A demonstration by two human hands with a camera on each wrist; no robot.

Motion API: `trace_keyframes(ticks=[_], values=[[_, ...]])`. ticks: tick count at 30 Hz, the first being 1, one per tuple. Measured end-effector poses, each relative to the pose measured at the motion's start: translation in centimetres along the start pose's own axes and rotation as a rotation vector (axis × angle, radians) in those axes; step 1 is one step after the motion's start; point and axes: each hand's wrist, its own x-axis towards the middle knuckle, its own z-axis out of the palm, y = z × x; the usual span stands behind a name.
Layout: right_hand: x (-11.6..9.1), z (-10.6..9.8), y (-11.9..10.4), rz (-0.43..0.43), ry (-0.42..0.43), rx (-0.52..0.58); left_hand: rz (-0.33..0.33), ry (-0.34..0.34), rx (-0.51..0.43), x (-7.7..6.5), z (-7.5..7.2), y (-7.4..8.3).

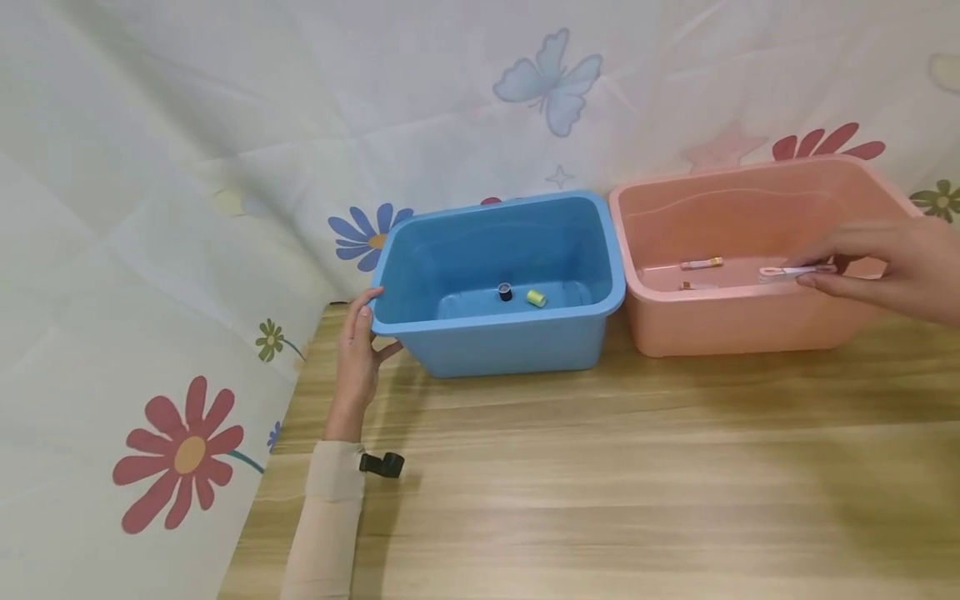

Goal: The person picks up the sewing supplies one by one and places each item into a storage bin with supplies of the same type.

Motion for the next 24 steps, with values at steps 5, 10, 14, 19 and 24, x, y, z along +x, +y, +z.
trace_keyframes(ticks=[5, 10, 14, 19, 24], values=[[0.39, -0.33, 0.05, 0.005, 0.010, -0.007, -0.003, 0.002, -0.003, 0.05, -0.09, 0.00], [0.63, -0.56, 0.04, 0.023, 0.007, -0.016, -0.005, 0.012, 0.003, 0.13, -0.01, 0.09], [0.67, -0.61, 0.01, 0.035, 0.007, -0.015, 0.002, 0.010, 0.009, 0.23, 0.02, 0.09], [0.79, -0.48, 0.01, -0.006, 0.010, 0.013, 0.006, 0.011, 0.009, 0.25, -0.07, 0.01], [1.04, -0.45, 0.24, -0.051, 0.013, 0.002, 0.005, 0.009, 0.007, 0.11, -0.02, -0.05]])
